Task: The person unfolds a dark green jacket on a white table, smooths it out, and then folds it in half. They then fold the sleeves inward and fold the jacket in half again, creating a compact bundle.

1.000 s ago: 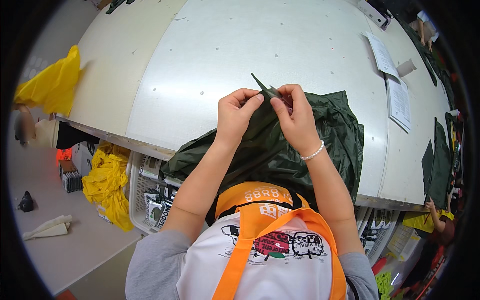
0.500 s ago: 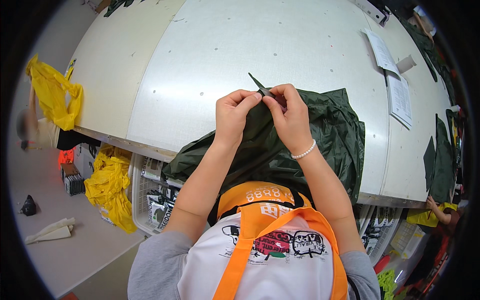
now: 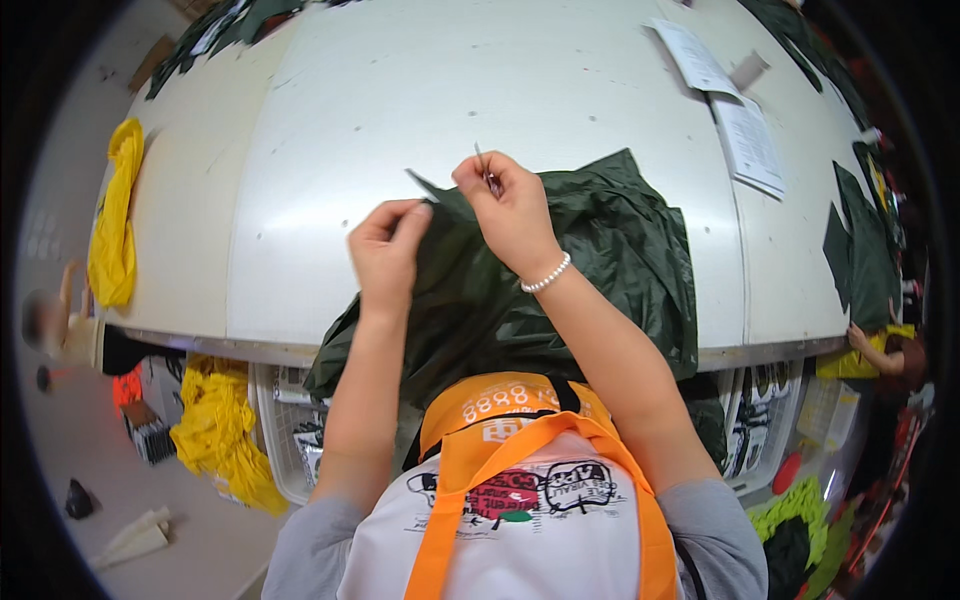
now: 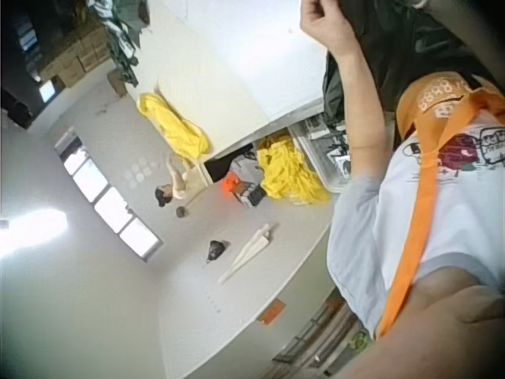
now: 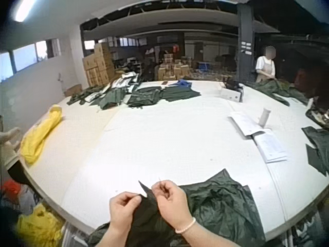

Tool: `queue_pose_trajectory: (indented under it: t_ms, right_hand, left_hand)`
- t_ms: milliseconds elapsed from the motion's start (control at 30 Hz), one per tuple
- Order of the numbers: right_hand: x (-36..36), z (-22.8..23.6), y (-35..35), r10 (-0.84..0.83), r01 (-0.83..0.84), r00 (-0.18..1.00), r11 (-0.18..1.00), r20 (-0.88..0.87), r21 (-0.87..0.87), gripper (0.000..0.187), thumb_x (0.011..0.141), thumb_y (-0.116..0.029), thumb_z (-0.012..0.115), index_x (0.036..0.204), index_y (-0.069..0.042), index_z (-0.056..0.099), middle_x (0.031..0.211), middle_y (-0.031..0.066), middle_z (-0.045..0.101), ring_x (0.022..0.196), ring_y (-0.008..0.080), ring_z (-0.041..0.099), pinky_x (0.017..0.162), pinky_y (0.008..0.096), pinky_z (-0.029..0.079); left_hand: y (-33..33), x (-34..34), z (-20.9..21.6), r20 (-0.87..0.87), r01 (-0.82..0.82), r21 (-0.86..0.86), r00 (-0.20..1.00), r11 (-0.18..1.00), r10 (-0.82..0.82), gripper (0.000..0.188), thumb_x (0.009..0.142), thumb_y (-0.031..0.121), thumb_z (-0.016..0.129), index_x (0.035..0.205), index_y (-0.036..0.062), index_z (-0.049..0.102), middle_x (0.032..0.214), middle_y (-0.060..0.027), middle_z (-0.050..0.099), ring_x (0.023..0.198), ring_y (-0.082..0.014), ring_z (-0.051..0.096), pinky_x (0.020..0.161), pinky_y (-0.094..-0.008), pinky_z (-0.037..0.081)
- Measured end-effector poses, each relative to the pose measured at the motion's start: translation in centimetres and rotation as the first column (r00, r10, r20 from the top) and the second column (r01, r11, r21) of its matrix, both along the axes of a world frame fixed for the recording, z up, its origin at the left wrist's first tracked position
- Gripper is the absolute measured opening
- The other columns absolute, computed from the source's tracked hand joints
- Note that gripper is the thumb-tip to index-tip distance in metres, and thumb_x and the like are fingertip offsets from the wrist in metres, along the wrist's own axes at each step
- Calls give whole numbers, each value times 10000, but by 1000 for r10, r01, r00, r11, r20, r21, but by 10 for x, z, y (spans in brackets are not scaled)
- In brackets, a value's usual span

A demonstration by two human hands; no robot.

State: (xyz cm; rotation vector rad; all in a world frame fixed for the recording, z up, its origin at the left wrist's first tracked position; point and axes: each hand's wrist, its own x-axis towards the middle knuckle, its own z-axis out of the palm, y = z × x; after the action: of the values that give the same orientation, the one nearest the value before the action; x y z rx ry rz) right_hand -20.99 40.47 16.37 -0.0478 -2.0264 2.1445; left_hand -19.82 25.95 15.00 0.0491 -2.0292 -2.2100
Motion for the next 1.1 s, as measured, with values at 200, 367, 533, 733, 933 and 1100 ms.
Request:
queue_pose_trajectory:
  t_ms: [200, 367, 533, 733, 933, 1100]
  right_hand:
    - [-5, -49, 112, -144, 91, 980, 936, 134, 341, 322, 888, -290, 576, 784, -1, 673, 577, 69, 584, 523, 155, 520, 530, 295, 398]
    - [7, -167, 289, -572, 367, 818, 605, 64, 706, 182, 846, -145, 590, 936, -16, 681, 887, 201, 656, 811, 346, 638, 744, 383, 500]
    - [-4, -206, 345, -531, 182, 828, 561, 182, 808, 262, 785, -198, 690, 972, -16, 667, 951, 164, 632, 865, 334, 613, 767, 398, 487]
    - [-23, -204, 336, -367, -12, 861, 680, 354, 733, 200, 759, -113, 681, 956, -94, 652, 870, 105, 675, 745, 288, 637, 684, 383, 513]
    - [0, -161, 315, -97, 147, 989, 718, -111, 680, 304, 704, 45, 619, 951, -127, 665, 782, 16, 570, 606, 185, 589, 542, 308, 475]
    - [5, -160, 325, -2, 47, 998, 752, -69, 658, 339, 696, -19, 671, 1022, -103, 630, 844, 46, 574, 659, 203, 596, 580, 306, 486]
  left_hand:
    - [-34, -81, -64, 1, -169, -233, 985, 958, 174, 182, 832, 132, 664, 932, -20, 667, 814, -44, 653, 729, -104, 565, 680, -245, 455]
    - [13, -97, -86, -277, -350, -769, 936, 534, 215, 452, 807, 165, 649, 1210, 7, 522, 1239, -177, 526, 1170, -329, 460, 982, -412, 372]
    - [136, -86, -98, -163, -14, -819, 964, 574, -209, 374, 798, 160, 662, 1141, 34, 582, 1152, -144, 591, 1093, -305, 536, 960, -382, 395]
    - [274, -87, -123, 357, 590, -616, 799, 521, -483, 365, 838, 226, 652, 1118, -3, 602, 998, -133, 659, 834, -240, 645, 764, -318, 500]
    - [328, -106, -129, 681, 465, 149, 592, 873, -432, 396, 899, 357, 611, 937, -36, 580, 838, -78, 613, 759, -159, 618, 695, -290, 520]
    - [319, -108, -137, 664, 400, 259, 587, 879, -463, 263, 964, 259, 505, 901, 5, 539, 880, -111, 623, 769, -169, 621, 735, -296, 541]
